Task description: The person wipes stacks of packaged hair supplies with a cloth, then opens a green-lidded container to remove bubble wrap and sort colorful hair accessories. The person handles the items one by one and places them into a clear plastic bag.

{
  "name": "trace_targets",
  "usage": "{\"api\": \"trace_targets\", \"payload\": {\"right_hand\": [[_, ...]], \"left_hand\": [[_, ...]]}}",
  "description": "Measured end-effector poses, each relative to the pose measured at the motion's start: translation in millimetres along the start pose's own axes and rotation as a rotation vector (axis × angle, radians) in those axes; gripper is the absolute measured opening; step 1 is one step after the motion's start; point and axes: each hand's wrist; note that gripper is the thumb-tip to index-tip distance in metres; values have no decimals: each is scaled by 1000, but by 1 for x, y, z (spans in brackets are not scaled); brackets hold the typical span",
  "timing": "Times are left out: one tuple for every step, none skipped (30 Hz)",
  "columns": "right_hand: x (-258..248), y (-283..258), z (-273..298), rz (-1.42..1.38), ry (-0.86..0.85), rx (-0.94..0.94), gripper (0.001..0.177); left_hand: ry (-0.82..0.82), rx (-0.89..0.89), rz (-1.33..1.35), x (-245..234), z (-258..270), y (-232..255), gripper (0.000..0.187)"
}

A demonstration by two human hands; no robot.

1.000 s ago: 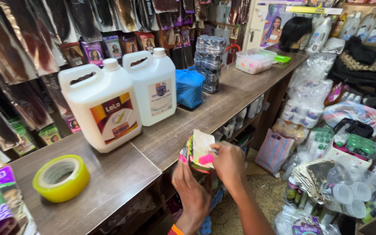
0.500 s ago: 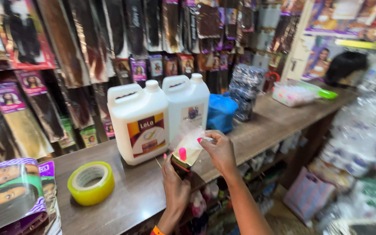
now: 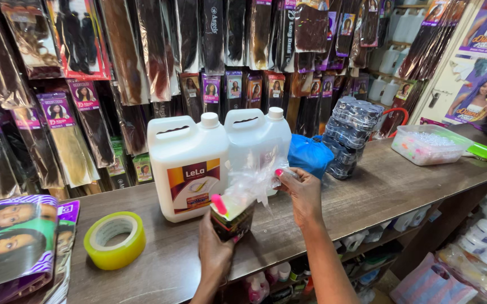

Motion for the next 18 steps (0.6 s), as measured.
{"api": "trace_targets", "payload": {"right_hand": [[-1,0,-1,-44,20,4,15],[-3,0,-3,-86,41,8,14],[-5,1,-4,-129,62,10,13],[-7,0,-5,-161,64,4,13],[-10,-1,-7,-194,66,-4,13],[-11,-4,-9,-223,66,-11,13],[-9,-6,-12,-213,66,-19,14],[-6,-8,-14,-201,60,-18,14],[-2,-11,-16,-190,54,-18,15],[4,-12,-17,-212,24,-24,17],[10,-14,-18,-235,-5,-29,18],[16,-16,-20,-259,-35,-36,19],[24,-16,-20,-261,-46,-30,21],[31,-14,-19,-263,-56,-24,22],[37,-12,-17,-265,-67,-18,24],[41,-8,-15,-252,-90,8,26],[45,-3,-14,-239,-113,33,28],[47,2,-14,-227,-138,57,30]], "left_hand": [[46,23,-54,-5,-1,0,108],[90,48,-109,-8,-1,3,116],[156,107,-102,-11,5,7,117],[219,172,-96,-16,12,11,118],[282,236,-89,-22,17,17,119],[274,343,-79,-27,19,27,111],[267,450,-68,-32,18,37,104],[264,548,-57,-36,17,47,96],[158,494,9,-37,12,58,94],[56,440,70,-36,2,71,91],[-46,386,132,-34,-7,83,89],[-51,402,160,-32,-19,95,91],[-57,418,187,-28,-30,109,95],[-63,434,215,-26,-39,118,99],[-171,273,335,-25,-43,124,87],[-280,114,449,-25,-47,126,77],[-388,-46,561,-25,-49,125,67],[-359,11,576,-25,-52,121,53]]}}
Point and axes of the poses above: each hand's wrist, its own z-axis away from the middle knuckle, its own x-axis out of the palm, y = z × x, and after that the axes turned 14 degrees about -x, right-handed
